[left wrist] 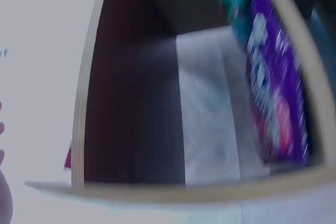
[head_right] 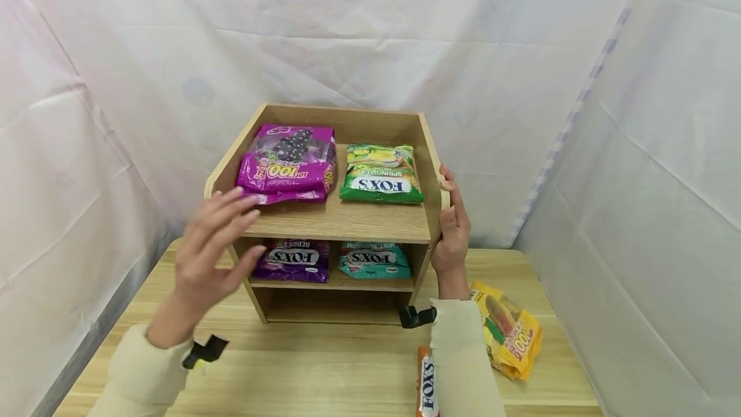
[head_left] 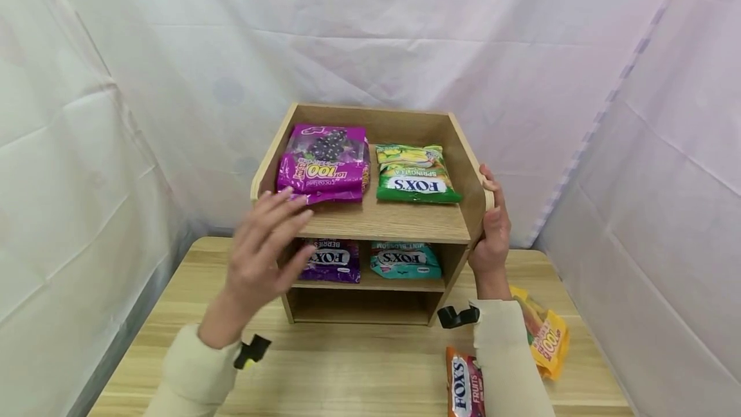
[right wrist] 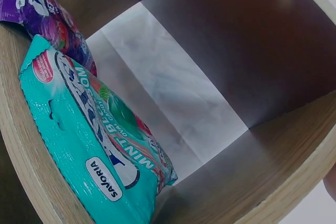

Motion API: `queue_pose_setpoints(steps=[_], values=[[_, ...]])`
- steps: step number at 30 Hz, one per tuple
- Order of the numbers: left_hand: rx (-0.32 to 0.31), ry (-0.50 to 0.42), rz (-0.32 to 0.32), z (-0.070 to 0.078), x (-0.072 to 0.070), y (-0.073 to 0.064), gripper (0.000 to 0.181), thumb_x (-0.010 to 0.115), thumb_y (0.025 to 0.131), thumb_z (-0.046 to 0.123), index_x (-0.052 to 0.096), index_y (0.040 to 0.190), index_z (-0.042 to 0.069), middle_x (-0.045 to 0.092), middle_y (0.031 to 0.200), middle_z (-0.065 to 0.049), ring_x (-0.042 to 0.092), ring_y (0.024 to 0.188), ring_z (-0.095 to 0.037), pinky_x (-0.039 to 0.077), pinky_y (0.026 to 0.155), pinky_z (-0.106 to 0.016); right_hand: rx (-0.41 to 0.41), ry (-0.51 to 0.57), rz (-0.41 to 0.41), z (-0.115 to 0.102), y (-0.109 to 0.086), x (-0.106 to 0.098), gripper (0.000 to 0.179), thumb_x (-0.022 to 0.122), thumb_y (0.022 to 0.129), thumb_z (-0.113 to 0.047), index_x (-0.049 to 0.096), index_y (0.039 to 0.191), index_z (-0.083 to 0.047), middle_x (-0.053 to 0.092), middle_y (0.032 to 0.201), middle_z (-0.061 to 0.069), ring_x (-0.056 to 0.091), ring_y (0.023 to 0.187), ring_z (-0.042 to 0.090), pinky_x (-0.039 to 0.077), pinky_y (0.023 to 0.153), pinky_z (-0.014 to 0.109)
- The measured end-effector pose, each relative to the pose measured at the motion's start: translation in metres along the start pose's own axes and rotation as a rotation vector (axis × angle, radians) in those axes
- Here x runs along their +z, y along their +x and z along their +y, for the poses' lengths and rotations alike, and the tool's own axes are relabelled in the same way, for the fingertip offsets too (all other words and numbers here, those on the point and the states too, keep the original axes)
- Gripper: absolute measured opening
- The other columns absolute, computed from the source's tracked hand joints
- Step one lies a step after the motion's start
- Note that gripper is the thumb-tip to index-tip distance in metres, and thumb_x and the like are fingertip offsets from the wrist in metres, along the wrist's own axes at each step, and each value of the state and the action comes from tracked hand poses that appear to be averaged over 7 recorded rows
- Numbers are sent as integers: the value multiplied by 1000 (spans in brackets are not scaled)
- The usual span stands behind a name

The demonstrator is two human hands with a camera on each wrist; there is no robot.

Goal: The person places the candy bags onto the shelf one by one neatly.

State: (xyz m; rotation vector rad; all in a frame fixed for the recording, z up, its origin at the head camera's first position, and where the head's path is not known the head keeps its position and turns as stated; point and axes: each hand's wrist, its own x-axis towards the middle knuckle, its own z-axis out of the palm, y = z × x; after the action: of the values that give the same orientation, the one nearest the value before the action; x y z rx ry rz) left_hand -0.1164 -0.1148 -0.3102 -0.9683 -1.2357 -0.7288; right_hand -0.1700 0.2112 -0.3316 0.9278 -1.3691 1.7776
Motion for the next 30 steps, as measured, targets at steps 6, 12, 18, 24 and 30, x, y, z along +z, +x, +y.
queue_pose_setpoints(steps=[6, 12, 18, 24, 30], values=[[-105, 1, 32, -34, -13, 1, 34, 62, 92, 26, 65, 103, -6, 63, 109, -23, 56, 110, -39, 42, 100, -47, -3, -16, 13, -1, 0, -2, 50, 50, 96, -41, 52, 131, -5, 33, 150, 15, 19, 140, 34, 21, 112, 38], [-220, -61, -8, -57, -8, -6, 44, 61, 91, 29, 58, 107, -11, 57, 111, -28, 53, 110, -45, 41, 100, -47, -5, -17, 7, 1, -1, -2, 50, 51, 96, -41, 52, 131, -5, 33, 150, 16, 18, 141, 34, 16, 114, 39], [-335, -27, 15, -59, -1, -13, 41, 55, 93, 25, 56, 107, -14, 57, 110, -29, 54, 108, -44, 40, 102, -45, -17, -34, 3, 3, -1, 1, 51, 49, 97, -41, 51, 132, -4, 33, 150, 16, 18, 141, 33, 15, 114, 41], [-334, -38, 55, -47, 2, -8, 31, 53, 91, 14, 54, 101, -16, 55, 105, -32, 52, 107, -47, 38, 102, -51, -7, -13, 9, 2, 0, 2, 49, 51, 96, -41, 53, 131, -6, 32, 150, 16, 17, 141, 33, 17, 113, 39], [-315, -68, 56, -46, 4, -12, 30, 54, 87, 8, 51, 103, -18, 52, 107, -35, 50, 108, -49, 36, 102, -53, 7, -4, 29, 1, -2, 1, 47, 51, 97, -38, 53, 129, -4, 32, 150, 17, 18, 141, 33, 21, 112, 37]])
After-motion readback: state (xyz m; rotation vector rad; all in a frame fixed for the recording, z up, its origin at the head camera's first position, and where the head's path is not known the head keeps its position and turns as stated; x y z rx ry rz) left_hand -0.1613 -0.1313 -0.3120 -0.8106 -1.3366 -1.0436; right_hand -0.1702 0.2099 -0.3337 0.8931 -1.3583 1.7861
